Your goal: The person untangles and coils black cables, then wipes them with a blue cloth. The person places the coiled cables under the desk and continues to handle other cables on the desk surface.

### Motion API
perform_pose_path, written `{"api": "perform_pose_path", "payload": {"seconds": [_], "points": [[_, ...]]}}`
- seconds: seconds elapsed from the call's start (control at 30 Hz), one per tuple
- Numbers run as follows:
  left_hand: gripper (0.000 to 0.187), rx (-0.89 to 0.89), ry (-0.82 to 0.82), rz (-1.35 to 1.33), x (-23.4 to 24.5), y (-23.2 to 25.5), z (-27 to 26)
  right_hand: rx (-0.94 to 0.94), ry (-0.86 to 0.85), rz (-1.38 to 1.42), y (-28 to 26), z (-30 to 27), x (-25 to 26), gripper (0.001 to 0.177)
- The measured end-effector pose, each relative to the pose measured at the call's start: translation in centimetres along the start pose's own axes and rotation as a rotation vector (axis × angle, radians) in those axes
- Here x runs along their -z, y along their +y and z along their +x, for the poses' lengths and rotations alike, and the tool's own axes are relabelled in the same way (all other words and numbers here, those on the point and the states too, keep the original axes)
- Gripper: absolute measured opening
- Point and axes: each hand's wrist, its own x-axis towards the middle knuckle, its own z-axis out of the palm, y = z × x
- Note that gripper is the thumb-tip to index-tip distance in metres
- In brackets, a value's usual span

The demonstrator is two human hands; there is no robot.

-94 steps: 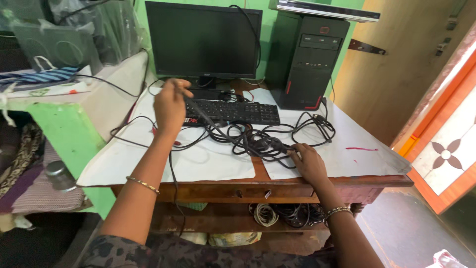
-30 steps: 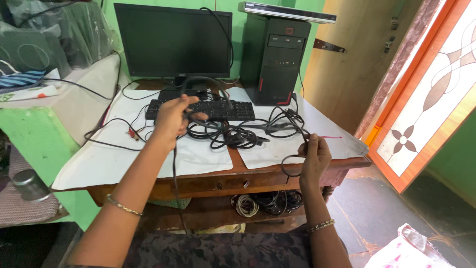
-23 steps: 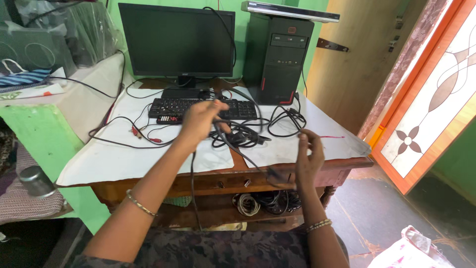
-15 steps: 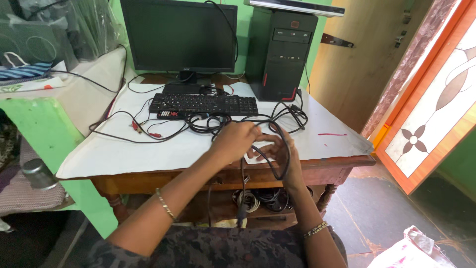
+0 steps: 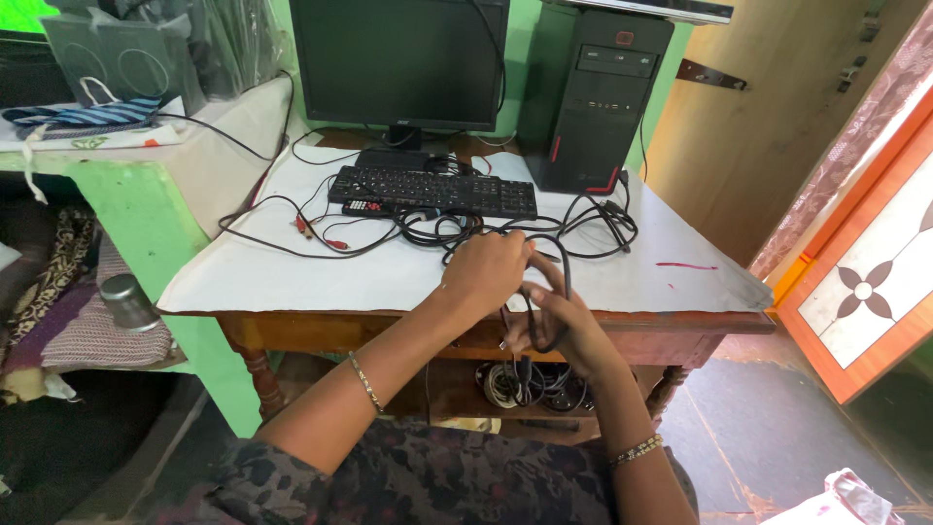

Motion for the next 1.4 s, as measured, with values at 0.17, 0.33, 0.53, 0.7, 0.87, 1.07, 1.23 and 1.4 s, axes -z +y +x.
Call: {"api": "perform_pose_path", "payload": {"seconds": [0.17,0.33,0.53,0.7,0.87,1.07,1.23,1.4], "points": [[0.039,0.063,-0.023,-0.163,1.1,0.5,-0.2,-0.057,0.005,-0.042,0.6,0.0,0.1,0.066],[0.04,-0.04,0.077,-0.445,0.1,-1.0,-0.6,0.0,0.159,0.088,1.6,0.6,2.3,0.032],[0.051,0.153,-0.494,-0.808,-1.0,-3.0,-1.7,0.14,0.408,0.468,3.3,1.2,7.9,0.03],[0.055,0.255,-0.651,-0.915,0.5,-5.5,-3.6,0.431,0.401,0.769,5.4,-0.1,17.1,0.034],[0.057,0.446,-0.548,-0.842,3.9,-9.8,-5.9,0.495,0.619,0.844,5.4,-2.5,23.9,0.04],[0.053,0.516,-0.308,-0.926,7.3,-11.3,-6.6,0.433,0.78,0.456,3.4,-2.4,19.4,0.033],[0.052,0.462,-0.11,-1.046,8.4,-9.7,-6.0,0.129,0.677,-0.208,1.5,-1.2,12.6,0.039],[0.053,0.465,0.034,-1.07,8.0,-8.7,-5.1,-0.083,0.632,-0.522,0.8,-0.3,8.8,0.045]]}}
